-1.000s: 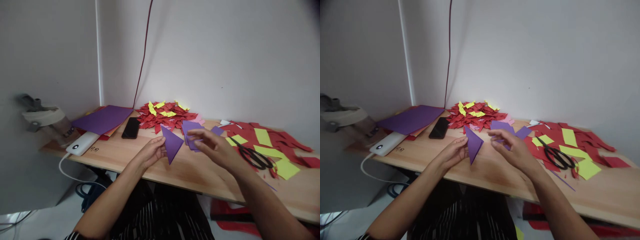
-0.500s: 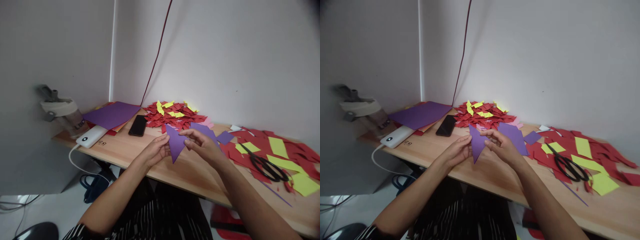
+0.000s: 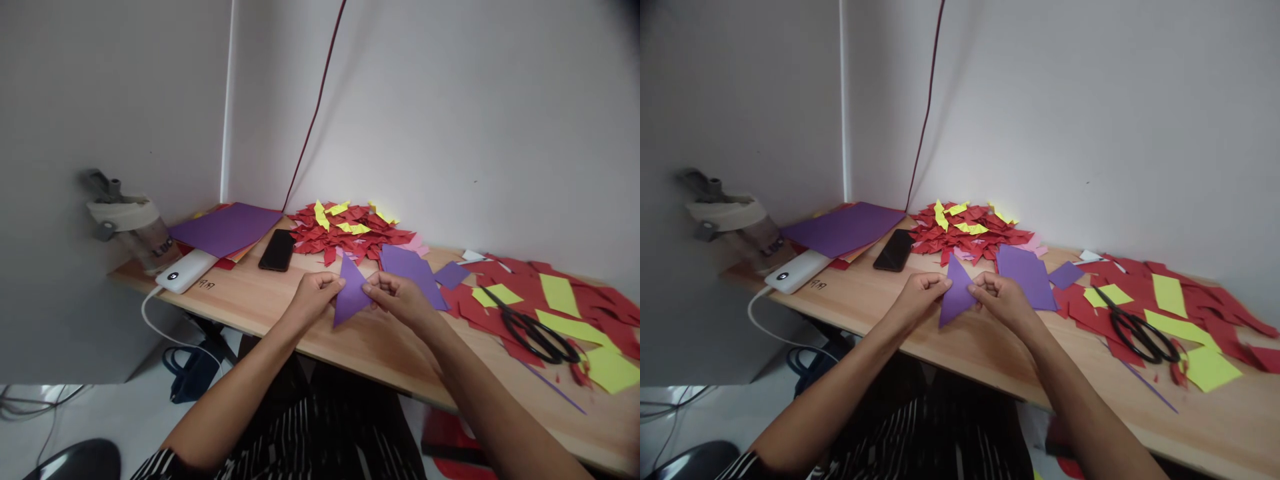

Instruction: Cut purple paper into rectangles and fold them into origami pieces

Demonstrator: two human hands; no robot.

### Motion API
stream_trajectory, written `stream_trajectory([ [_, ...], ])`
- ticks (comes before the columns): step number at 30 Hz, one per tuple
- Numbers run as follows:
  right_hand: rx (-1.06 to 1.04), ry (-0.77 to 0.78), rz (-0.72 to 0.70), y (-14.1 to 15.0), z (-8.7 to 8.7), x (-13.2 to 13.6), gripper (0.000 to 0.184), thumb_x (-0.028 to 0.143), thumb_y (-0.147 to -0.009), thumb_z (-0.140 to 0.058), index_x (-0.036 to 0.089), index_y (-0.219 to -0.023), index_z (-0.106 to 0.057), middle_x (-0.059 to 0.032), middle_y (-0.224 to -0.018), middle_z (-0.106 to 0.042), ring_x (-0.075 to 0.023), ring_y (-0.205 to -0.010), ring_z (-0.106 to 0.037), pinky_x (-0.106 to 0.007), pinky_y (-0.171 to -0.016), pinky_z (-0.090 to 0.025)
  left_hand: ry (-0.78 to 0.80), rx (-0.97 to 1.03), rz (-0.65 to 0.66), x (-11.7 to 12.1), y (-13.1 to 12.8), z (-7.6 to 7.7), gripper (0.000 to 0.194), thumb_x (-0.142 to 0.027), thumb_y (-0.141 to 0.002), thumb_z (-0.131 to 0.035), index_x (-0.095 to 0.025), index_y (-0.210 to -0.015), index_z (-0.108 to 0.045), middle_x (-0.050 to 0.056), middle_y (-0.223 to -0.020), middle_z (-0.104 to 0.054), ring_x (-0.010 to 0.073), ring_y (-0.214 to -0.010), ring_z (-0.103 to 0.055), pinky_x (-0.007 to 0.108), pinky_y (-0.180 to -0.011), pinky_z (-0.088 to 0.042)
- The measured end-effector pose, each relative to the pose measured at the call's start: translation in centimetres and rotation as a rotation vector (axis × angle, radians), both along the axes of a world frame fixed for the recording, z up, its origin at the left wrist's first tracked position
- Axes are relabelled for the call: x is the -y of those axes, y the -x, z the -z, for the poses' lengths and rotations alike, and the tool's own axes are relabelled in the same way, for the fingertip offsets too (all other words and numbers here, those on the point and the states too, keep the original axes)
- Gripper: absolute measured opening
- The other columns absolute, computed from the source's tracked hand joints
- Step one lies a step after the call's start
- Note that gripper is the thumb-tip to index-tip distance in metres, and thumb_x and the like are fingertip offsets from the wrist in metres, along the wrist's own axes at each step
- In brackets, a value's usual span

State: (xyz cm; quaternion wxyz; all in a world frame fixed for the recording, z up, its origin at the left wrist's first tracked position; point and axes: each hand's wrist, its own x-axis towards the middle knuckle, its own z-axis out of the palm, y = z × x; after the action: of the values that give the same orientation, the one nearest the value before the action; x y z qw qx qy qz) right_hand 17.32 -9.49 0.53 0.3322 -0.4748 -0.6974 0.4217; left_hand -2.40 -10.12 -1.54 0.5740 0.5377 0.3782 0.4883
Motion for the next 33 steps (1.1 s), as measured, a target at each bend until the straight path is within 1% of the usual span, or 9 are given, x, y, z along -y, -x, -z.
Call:
stream_trajectory([
  [6,0.092,-0.073,0.029,-0.42,0.37,0.09,0.036,0.052,-0.085,-0.057,0.019,-0.070,-0.056,0.0013,-0.052,-0.059,-0.0129,-0.050,-0.052,-0.025,-0.052,-0.037,0.027,-0.038,0.078,0.19,0.28,0.06,0.031,-0.040,-0.072,-0.071,-0.013,-0.061,-0.062,0.000,-0.055,-0.057,0.0102,-0.051,-0.051,0.023,-0.055,-0.041],
  [12,0.116,-0.181,0.072,-0.11,0.61,0.36,0.033,0.048,-0.089,-0.055,0.020,-0.072,-0.056,0.0026,-0.054,-0.055,-0.0123,-0.051,-0.050,-0.025,-0.053,-0.037,0.106,0.081,0.099,0.38,0.45,-0.12,0.022,-0.031,-0.071,-0.072,-0.011,-0.066,-0.066,0.002,-0.058,-0.061,0.0094,-0.052,-0.055,0.021,-0.055,-0.042],
  [14,0.075,-0.206,0.069,-0.02,0.68,0.41,0.026,0.044,-0.090,-0.056,0.020,-0.080,-0.058,0.0023,-0.060,-0.057,-0.0127,-0.054,-0.052,-0.026,-0.056,-0.040,0.152,0.133,0.107,0.37,0.48,-0.16,0.018,-0.028,-0.068,-0.072,-0.010,-0.068,-0.067,0.002,-0.059,-0.062,0.0095,-0.053,-0.056,0.021,-0.055,-0.044],
  [17,-0.008,-0.256,0.040,0.04,0.74,0.54,0.020,0.038,-0.091,-0.056,0.021,-0.101,-0.058,0.0015,-0.070,-0.060,-0.0144,-0.063,-0.060,-0.027,-0.066,-0.046,0.198,0.220,0.040,0.33,0.50,-0.27,0.015,-0.023,-0.064,-0.073,-0.010,-0.067,-0.066,0.001,-0.058,-0.060,0.0087,-0.051,-0.055,0.021,-0.055,-0.045],
  [20,0.068,-0.385,-0.006,0.08,0.73,0.73,0.021,0.030,-0.094,-0.050,0.022,-0.112,-0.057,-0.0033,-0.088,-0.067,-0.0166,-0.077,-0.064,-0.029,-0.074,-0.047,0.217,0.306,-0.042,0.26,0.54,-0.40,0.016,-0.020,-0.061,-0.074,-0.011,-0.060,-0.061,-0.002,-0.055,-0.057,0.0066,-0.048,-0.052,0.020,-0.053,-0.045],
  [22,0.163,-0.465,-0.052,0.16,0.75,0.82,0.021,0.026,-0.095,-0.046,0.023,-0.111,-0.060,-0.0065,-0.103,-0.068,-0.0184,-0.088,-0.064,-0.032,-0.079,-0.047,0.230,0.334,-0.065,0.17,0.59,-0.42,0.017,-0.019,-0.060,-0.074,-0.011,-0.058,-0.059,-0.003,-0.053,-0.055,0.0060,-0.047,-0.051,0.019,-0.051,-0.044],
  [24,0.228,-0.508,-0.078,0.29,0.82,0.84,0.021,0.026,-0.094,-0.046,0.024,-0.109,-0.061,-0.0073,-0.108,-0.068,-0.0193,-0.089,-0.063,-0.033,-0.081,-0.047,0.249,0.341,-0.056,0.09,0.64,-0.38,0.017,-0.019,-0.059,-0.075,-0.011,-0.059,-0.059,-0.002,-0.053,-0.057,0.0063,-0.047,-0.052,0.019,-0.051,-0.044],
  [30,0.223,-0.538,0.023,0.51,0.75,0.78,0.010,0.031,-0.089,-0.057,0.023,-0.091,-0.063,-0.0051,-0.087,-0.068,-0.0183,-0.072,-0.058,-0.032,-0.070,-0.046,0.279,0.318,0.089,0.30,0.60,-0.18,0.022,-0.024,-0.064,-0.079,-0.008,-0.070,-0.065,0.005,-0.064,-0.067,0.0111,-0.055,-0.062,0.023,-0.057,-0.050],
  [33,0.166,-0.499,0.085,0.48,0.64,0.71,0.018,0.037,-0.088,-0.058,0.022,-0.078,-0.061,-0.0037,-0.075,-0.065,-0.0185,-0.070,-0.057,-0.031,-0.066,-0.044,0.261,0.300,0.125,0.54,0.47,-0.09,0.025,-0.029,-0.067,-0.078,-0.007,-0.074,-0.066,0.011,-0.072,-0.072,0.0156,-0.065,-0.068,0.026,-0.063,-0.052],
])
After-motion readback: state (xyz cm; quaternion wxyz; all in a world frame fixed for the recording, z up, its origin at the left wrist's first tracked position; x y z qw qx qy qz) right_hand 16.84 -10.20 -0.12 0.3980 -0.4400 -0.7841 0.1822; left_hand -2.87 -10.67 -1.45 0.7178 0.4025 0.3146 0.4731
